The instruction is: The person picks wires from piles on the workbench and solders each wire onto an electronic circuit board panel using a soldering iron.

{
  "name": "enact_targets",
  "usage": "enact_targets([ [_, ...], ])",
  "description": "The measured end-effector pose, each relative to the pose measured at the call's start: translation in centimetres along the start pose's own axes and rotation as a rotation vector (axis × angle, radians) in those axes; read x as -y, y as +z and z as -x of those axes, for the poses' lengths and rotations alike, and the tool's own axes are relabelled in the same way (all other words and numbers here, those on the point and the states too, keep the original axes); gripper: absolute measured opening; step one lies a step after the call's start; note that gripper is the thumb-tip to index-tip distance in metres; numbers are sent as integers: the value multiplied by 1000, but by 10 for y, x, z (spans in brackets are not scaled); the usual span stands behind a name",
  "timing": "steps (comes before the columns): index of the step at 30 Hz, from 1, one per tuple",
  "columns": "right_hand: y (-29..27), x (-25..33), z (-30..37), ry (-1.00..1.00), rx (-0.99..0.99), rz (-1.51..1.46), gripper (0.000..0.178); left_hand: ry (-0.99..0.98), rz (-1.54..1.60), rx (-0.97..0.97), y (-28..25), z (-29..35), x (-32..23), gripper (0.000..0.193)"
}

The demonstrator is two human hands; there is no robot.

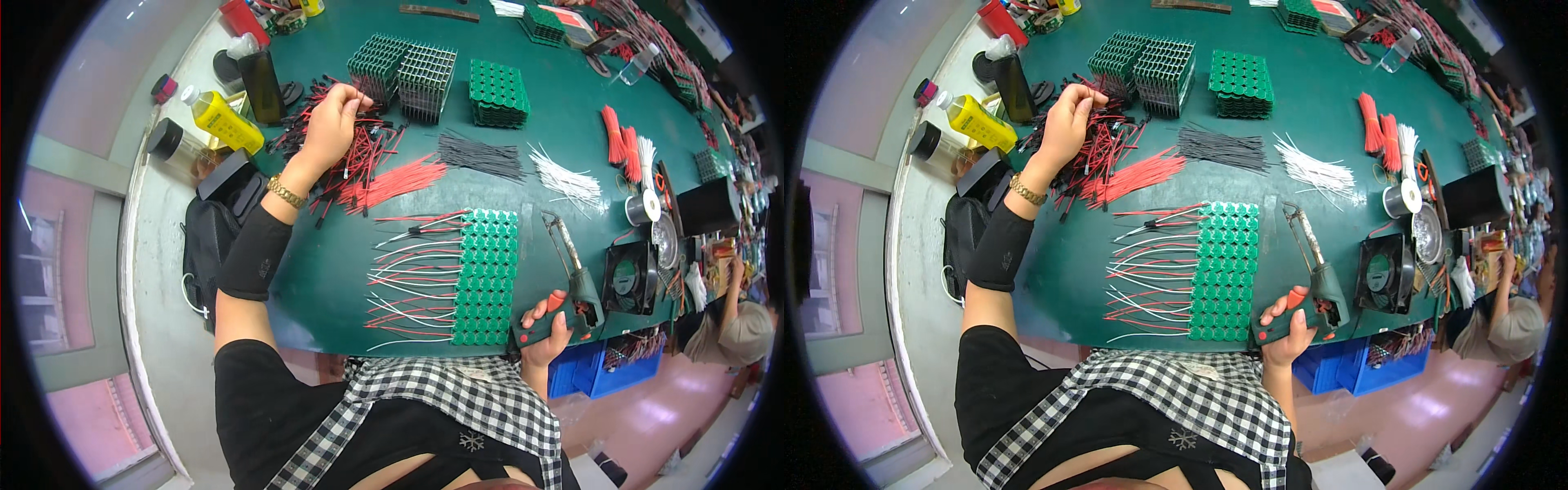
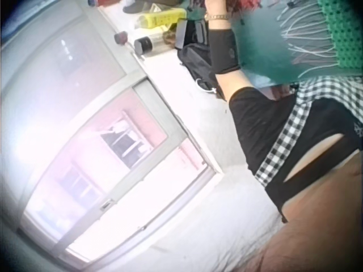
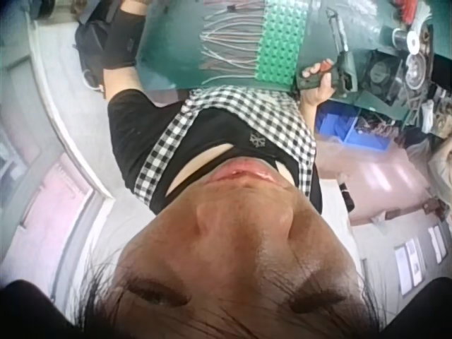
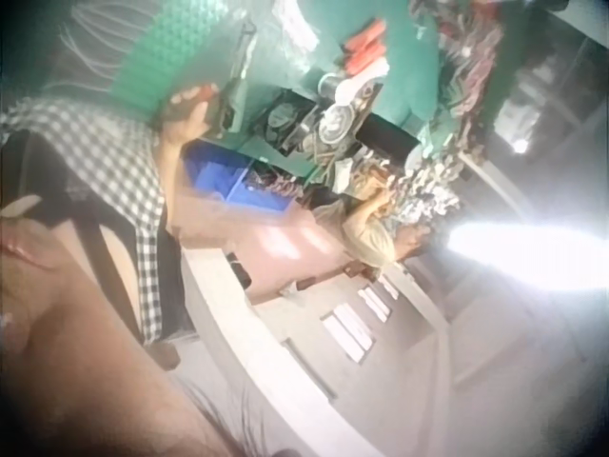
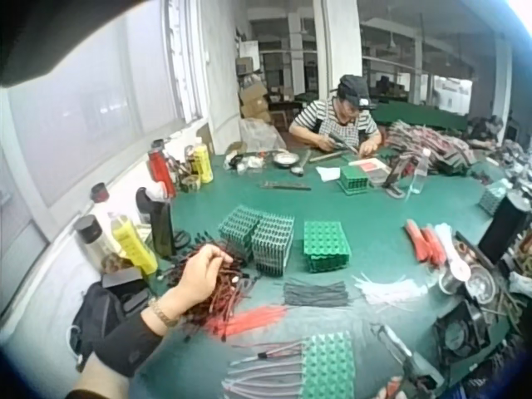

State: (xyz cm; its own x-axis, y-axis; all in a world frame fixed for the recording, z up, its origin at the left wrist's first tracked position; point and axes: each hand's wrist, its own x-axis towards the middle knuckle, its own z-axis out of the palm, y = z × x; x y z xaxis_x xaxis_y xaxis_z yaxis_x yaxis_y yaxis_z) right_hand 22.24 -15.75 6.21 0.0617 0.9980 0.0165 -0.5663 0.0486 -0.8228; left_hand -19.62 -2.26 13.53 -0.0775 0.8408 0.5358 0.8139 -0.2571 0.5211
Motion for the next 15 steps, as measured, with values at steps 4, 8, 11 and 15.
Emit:
enact_targets([
  [4,-5,1,2,12,-40,11,36,-295,887,73,20,-9,-31,5],
  [8,-37,-9,-33,36,17,91,37,-508,1094,352,84,7,-68,7],
  [11,-64,-17,-67,71,46,69,37,-349,614,470,136,25,-103,10],
  [15,-86,-28,-77,59,50,55,38,30,335,618,180,59,-128,6],
])
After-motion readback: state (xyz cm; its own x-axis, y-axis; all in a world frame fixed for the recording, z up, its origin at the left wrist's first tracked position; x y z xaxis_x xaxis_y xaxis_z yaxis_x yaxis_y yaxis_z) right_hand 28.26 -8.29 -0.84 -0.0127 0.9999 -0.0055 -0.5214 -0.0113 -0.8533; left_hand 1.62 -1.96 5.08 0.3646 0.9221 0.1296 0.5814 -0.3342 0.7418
